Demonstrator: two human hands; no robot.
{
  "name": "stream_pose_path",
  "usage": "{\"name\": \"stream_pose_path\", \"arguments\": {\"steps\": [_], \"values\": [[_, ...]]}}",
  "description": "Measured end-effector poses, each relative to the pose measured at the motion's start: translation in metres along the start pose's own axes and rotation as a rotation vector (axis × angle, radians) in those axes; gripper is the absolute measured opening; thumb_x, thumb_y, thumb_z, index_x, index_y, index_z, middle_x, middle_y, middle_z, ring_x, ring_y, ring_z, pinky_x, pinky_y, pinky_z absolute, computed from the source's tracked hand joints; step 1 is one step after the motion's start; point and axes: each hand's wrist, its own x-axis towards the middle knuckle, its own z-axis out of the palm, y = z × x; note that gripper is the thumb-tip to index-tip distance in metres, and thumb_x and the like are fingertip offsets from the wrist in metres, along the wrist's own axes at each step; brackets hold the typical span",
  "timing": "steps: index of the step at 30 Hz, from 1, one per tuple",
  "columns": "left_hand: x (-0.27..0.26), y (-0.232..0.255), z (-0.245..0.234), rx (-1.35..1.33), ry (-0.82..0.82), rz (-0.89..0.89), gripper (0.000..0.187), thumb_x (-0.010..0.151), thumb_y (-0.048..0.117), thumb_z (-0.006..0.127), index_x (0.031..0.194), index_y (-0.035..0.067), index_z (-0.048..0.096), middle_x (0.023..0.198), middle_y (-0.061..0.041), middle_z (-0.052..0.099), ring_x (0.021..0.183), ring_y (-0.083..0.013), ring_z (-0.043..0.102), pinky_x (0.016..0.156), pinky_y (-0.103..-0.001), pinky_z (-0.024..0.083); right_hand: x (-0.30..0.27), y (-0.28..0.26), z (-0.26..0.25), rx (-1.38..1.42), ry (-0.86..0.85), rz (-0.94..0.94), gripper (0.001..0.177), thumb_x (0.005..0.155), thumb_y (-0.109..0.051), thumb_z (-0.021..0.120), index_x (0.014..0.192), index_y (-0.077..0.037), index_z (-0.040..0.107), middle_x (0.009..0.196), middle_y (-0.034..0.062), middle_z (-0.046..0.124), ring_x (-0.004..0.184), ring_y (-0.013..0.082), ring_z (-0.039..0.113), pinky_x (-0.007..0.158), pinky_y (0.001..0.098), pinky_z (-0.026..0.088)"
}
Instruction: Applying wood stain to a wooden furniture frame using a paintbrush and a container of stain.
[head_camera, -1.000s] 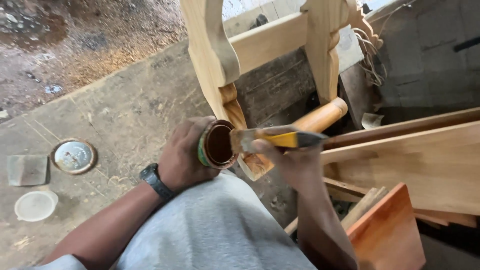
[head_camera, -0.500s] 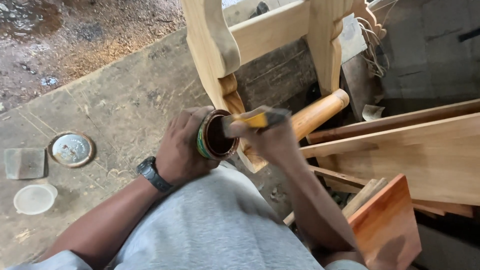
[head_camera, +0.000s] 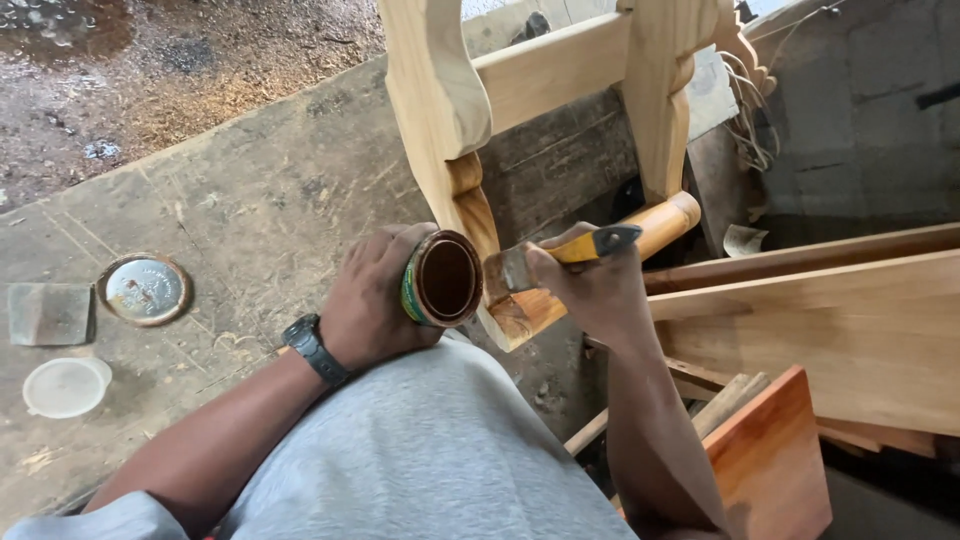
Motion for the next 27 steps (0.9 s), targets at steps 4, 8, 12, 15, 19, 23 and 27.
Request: {"name": "stream_pose_path", "arguments": {"steps": [4,8,12,15,19,23,27], "values": [[-0.001,-0.004,-0.002,-0.005,-0.014,-0.046,0.099,0.052,0.036,0.085,0.144,0.015,0.055,0.119,-0.015,0.063,0.115,-0.0365,0.064,0.101,-0.053,0.048,-0.002,0.008,0.001,0.075,0.057,0.036,0.023,0.085,-0.006,0.083,0.092,0.013,0.071,0.065,0.0234,0.066,0.051,0.0200,0.070,0.046,0.0259,0.061],[0.000,-0.002,-0.002,-0.001,0.016,-0.044,0.098,0.052,0.035,0.086,0.143,0.017,0.057,0.118,-0.013,0.062,0.116,-0.0352,0.064,0.099,-0.051,0.050,0.000,0.010,0.018,0.154,0.061,0.047,0.028,0.085,-0.006,0.085,0.095,0.015,0.070,0.069,0.0260,0.068,0.055,0.0233,0.071,0.047,0.0293,0.063],[0.001,-0.004,-0.015,-0.104,0.027,-0.141,0.105,0.045,0.033,0.090,0.144,0.021,0.057,0.114,-0.017,0.065,0.115,-0.0406,0.066,0.098,-0.053,0.053,0.007,0.022,0.012,0.103,0.059,0.079,0.025,0.084,-0.005,0.083,0.094,0.014,0.070,0.068,0.0266,0.068,0.050,0.0249,0.071,0.043,0.0286,0.062],[0.001,-0.024,-0.015,-0.177,0.152,-0.094,0.104,0.044,0.033,0.095,0.139,0.014,0.060,0.116,-0.020,0.066,0.114,-0.0426,0.065,0.097,-0.053,0.052,0.018,0.035,0.001,0.093,0.163,0.047,0.022,0.087,-0.006,0.081,0.101,0.008,0.074,0.076,0.0213,0.072,0.061,0.0183,0.070,0.051,0.0275,0.061],[-0.012,-0.063,-0.019,-0.089,0.224,-0.104,0.104,0.045,0.032,0.096,0.139,0.010,0.059,0.110,-0.025,0.066,0.107,-0.0472,0.065,0.094,-0.057,0.053,0.041,0.013,0.003,0.165,0.215,-0.019,0.027,0.088,-0.014,0.082,0.107,0.005,0.074,0.083,0.0187,0.072,0.069,0.0156,0.068,0.057,0.0287,0.063],[-0.042,-0.125,-0.003,-0.030,0.364,-0.091,0.093,0.059,0.050,0.093,0.136,0.011,0.059,0.113,-0.019,0.066,0.105,-0.0392,0.068,0.092,-0.052,0.056,0.082,-0.008,0.013,0.518,0.258,-0.150,0.030,0.092,-0.004,0.073,0.120,0.005,0.066,0.093,0.0244,0.072,0.076,0.0315,0.077,0.070,0.0438,0.071],[-0.057,-0.144,-0.022,-0.208,0.281,-0.160,0.097,0.042,0.045,0.098,0.129,0.014,0.067,0.112,-0.017,0.074,0.106,-0.0403,0.071,0.088,-0.054,0.059,0.127,-0.044,0.025,0.324,0.437,-0.396,0.026,0.088,-0.014,0.087,0.108,-0.002,0.075,0.089,0.0160,0.073,0.076,0.0205,0.075,0.066,0.0380,0.069]]}}
